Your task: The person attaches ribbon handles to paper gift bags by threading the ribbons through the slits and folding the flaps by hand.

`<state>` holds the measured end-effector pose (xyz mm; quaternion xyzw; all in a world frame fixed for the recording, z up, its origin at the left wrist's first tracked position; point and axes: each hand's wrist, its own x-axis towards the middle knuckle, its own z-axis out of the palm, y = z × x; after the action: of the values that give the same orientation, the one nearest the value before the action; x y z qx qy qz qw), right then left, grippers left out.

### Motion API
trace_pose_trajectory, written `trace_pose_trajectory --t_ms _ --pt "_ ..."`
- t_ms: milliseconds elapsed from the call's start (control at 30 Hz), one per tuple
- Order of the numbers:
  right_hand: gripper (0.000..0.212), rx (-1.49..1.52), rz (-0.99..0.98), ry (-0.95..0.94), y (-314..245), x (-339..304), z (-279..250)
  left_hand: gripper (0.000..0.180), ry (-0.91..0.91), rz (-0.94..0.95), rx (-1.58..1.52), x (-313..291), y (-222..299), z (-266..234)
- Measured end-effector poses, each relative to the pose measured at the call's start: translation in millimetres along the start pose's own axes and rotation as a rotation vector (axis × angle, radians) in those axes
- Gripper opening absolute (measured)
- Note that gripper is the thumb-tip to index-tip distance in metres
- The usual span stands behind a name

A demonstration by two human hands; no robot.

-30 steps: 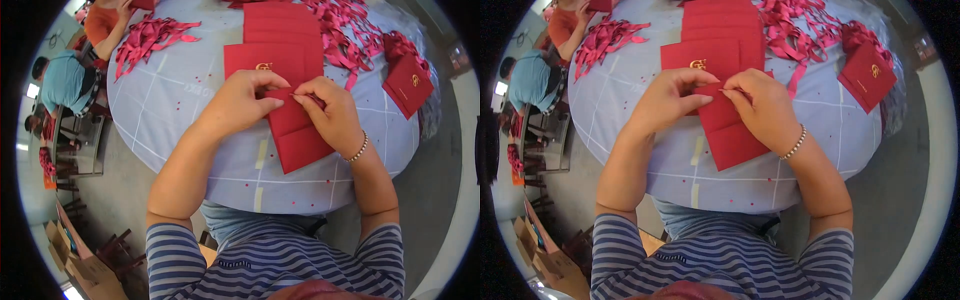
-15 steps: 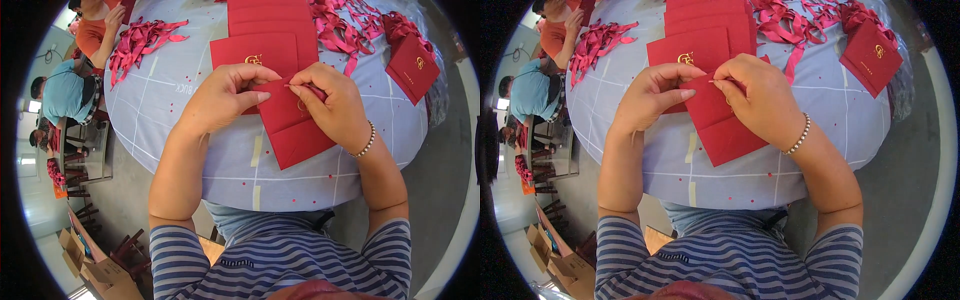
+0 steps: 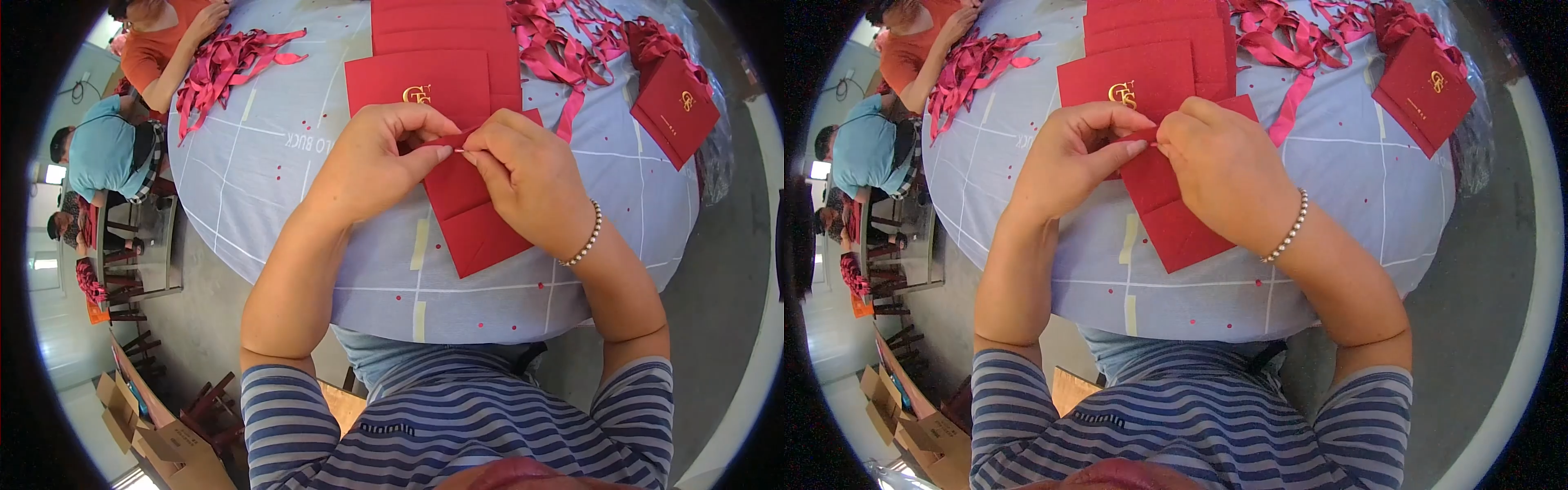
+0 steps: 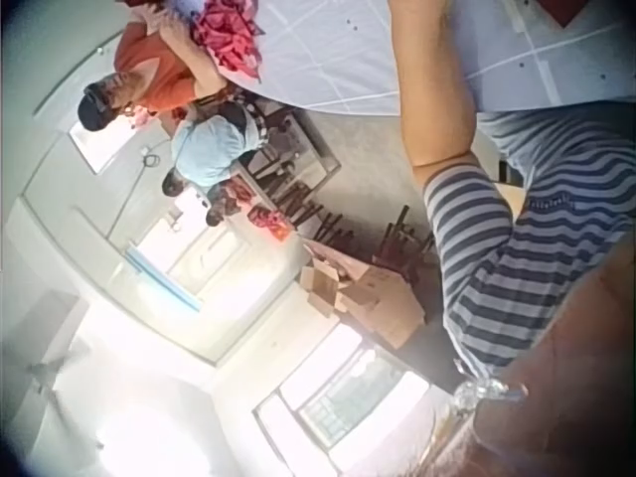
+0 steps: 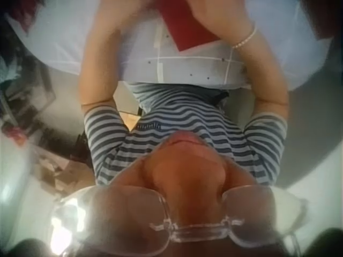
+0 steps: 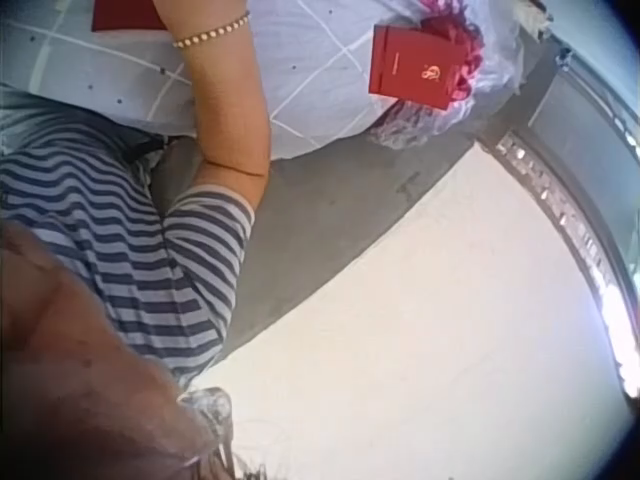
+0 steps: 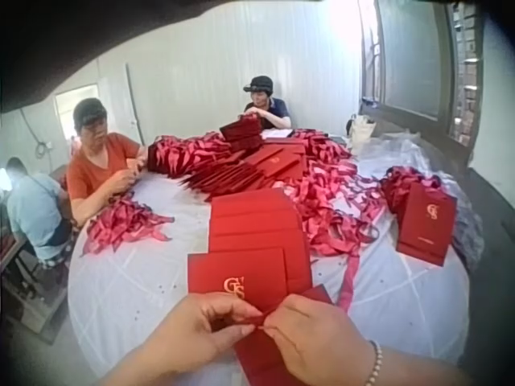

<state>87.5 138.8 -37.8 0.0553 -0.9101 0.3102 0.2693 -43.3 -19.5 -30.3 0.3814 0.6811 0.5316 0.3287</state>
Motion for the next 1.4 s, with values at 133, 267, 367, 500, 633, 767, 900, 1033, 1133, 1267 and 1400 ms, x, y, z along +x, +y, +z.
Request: trace_pose_trajectory --t_ms 133,267,367,500,633,767,900,1033,1133,1267,1400 --pt "0.003 -0.111 -0.018 0.041 -6.9 -0.5 4.4 0.016 0.106 0.119 0.072 -1.2 -6.0 11.5" --pt "0.007 -0.268 -0.095 0.094 -11.6 -4.2 11.7 0.014 0.161 0.173 0.136 -2.4 -1.1 15.2" --pt "0.008 -0.282 -0.121 0.148 -10.8 -4.0 14.5 0.015 0.183 0.179 0.066 -0.5 -5.7 13.7" --pt "0.007 -0.29 -0.055 0.155 -14.7 -3.4 14.7 0.017 0.191 0.234 0.012 -1.1 -4.3 21.2" --pt "0.01 -0.36 -0.049 0.158 -12.7 -2.1 15.8 0.019 0.24 0.337 0.279 -3.3 6.2 23.6" --pt "0.01 -0.101 -0.059 0.139 -3.8 3.3 6.1 0.02 0.182 0.247 0.271 -5.3 7.0 16.8" --pt "0.01 0.016 -0.136 -0.007 1.8 3.0 -15.1 0.022 0.18 0.296 0.286 -6.7 3.6 13.3" --pt "0.016 -0.082 -0.187 0.046 3.6 5.6 -27.0 0.022 0.143 0.374 0.366 -10.6 10.5 18.6" --pt "0.018 -0.032 -0.142 0.074 1.8 8.3 -27.4 0.025 0.155 0.48 0.424 -11.1 11.7 19.7" --pt "0.018 -0.021 -0.13 -0.062 1.3 12.0 -42.9 0.029 0.272 0.707 0.543 -10.7 13.6 23.2" --pt "0.018 -0.14 -0.161 0.03 -3.6 12.7 -42.9 0.031 0.313 0.579 0.482 -6.8 11.2 26.3"
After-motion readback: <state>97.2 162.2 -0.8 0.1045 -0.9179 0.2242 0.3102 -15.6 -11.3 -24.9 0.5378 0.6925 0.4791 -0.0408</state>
